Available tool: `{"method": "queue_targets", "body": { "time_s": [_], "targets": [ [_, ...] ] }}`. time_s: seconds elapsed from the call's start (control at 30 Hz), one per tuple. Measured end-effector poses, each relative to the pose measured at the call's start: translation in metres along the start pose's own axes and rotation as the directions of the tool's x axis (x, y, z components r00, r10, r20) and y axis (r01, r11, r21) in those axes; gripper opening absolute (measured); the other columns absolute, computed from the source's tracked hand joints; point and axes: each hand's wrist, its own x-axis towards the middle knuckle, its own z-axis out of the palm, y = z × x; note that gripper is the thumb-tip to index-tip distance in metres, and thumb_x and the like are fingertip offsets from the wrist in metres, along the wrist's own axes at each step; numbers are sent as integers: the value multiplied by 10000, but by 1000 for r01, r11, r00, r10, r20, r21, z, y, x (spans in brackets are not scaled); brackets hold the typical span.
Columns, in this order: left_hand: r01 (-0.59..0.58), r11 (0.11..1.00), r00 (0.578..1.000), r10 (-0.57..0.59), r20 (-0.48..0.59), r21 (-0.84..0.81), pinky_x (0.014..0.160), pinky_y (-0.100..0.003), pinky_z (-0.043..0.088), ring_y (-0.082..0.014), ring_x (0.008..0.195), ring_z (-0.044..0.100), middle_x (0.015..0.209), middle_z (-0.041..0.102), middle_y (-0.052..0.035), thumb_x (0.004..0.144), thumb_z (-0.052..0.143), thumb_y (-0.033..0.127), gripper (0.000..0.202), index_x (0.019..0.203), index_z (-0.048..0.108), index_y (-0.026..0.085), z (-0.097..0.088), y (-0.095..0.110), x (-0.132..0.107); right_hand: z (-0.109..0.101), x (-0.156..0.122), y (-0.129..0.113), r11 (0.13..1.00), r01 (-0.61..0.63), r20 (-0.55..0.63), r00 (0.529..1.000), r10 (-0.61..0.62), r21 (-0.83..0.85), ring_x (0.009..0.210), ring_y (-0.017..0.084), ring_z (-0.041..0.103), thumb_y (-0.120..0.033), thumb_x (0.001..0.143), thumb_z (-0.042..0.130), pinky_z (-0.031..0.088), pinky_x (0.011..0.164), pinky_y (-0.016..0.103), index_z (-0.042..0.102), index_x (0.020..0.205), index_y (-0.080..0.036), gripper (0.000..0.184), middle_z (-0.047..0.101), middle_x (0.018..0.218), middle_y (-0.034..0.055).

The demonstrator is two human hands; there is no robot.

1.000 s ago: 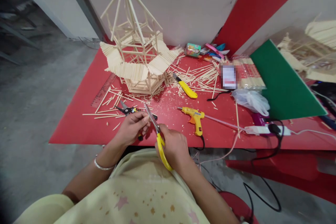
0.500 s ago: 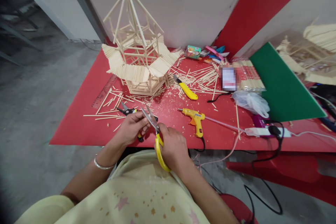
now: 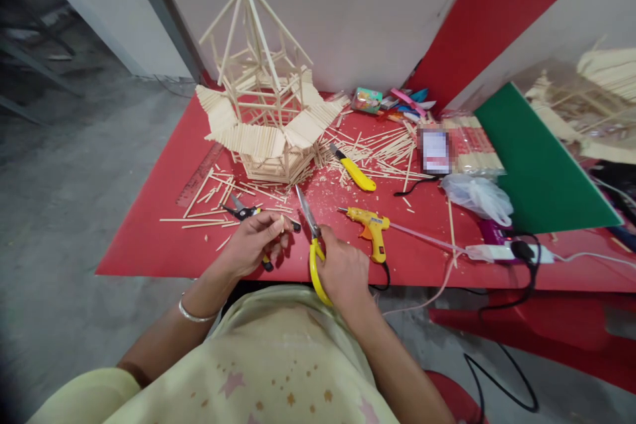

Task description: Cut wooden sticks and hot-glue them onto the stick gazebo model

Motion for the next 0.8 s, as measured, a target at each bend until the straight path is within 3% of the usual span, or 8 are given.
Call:
{"method": "queue_targets", "body": {
  "time_s": [0.2, 0.33, 0.47, 0.53, 0.6, 0.7, 0.8],
  "targets": [
    [17, 988, 999, -25, -48, -151, 389, -172, 419, -61, 442, 520, 648, 620, 5, 726, 770, 397, 311, 836, 636, 139, -5, 5, 5, -6, -5, -8, 980, -113, 29, 992, 119, -164, 687, 243, 673, -387, 869, 528, 382, 561, 285, 483, 1356, -195, 525, 708, 798, 96],
    [11, 974, 999, -20, -38, -226, 426, -162, 424, -66, 512, 559, 706, 651, -13, 719, 787, 322, 269, 870, 657, 141, -8, 11, 11, 2, -11, -9, 985, -14, -6, 1000, 14, -170, 789, 228, 676, -369, 919, 462, 420, 614, 279, 506, 1328, -137, 472, 703, 915, 134],
    [3, 958, 1000, -7, -14, -287, 416, -153, 398, -75, 546, 576, 729, 659, -25, 721, 787, 285, 236, 851, 653, 139, -6, 24, 19, -10, -4, -7, 985, 54, 33, 998, -49, -161, 654, 199, 658, -371, 953, 421, 383, 555, 268, 648, 1107, -162, 345, 704, 826, 114],
    [-2, 948, 1000, -5, -21, -319, 401, -144, 367, -74, 559, 573, 736, 647, -22, 717, 789, 288, 246, 855, 648, 141, -3, 31, 25, -24, 6, -9, 995, 81, -8, 997, -82, -60, 656, 183, 657, -364, 955, 431, 395, 577, 261, 689, 986, -188, 314, 704, 782, 91],
    [10, 938, 1000, -16, -15, -347, 385, -133, 314, -56, 530, 531, 683, 601, 3, 711, 792, 284, 252, 855, 640, 145, 0, 37, 31, -39, 18, -17, 972, 161, -117, 983, -143, 171, 742, 171, 668, -347, 954, 447, 439, 661, 257, 705, 943, -204, 295, 716, 820, 73],
    [63, 926, 998, -55, 32, -372, 373, -130, 238, -27, 454, 412, 560, 479, 49, 721, 781, 284, 234, 786, 605, 145, 4, 46, 40, -55, 41, -33, 815, 234, -245, 962, -116, 530, 768, 149, 654, -364, 935, 497, 478, 714, 249, 712, 939, -210, 265, 722, 852, 48],
    [100, 911, 994, -76, 76, -399, 377, -134, 214, -17, 425, 322, 519, 398, 67, 743, 758, 288, 257, 705, 550, 142, 7, 54, 49, -56, 65, -46, 639, 201, -215, 975, -57, 742, 774, 143, 658, -371, 911, 549, 504, 695, 243, 714, 982, -213, 239, 729, 894, 30]
  ]
}}
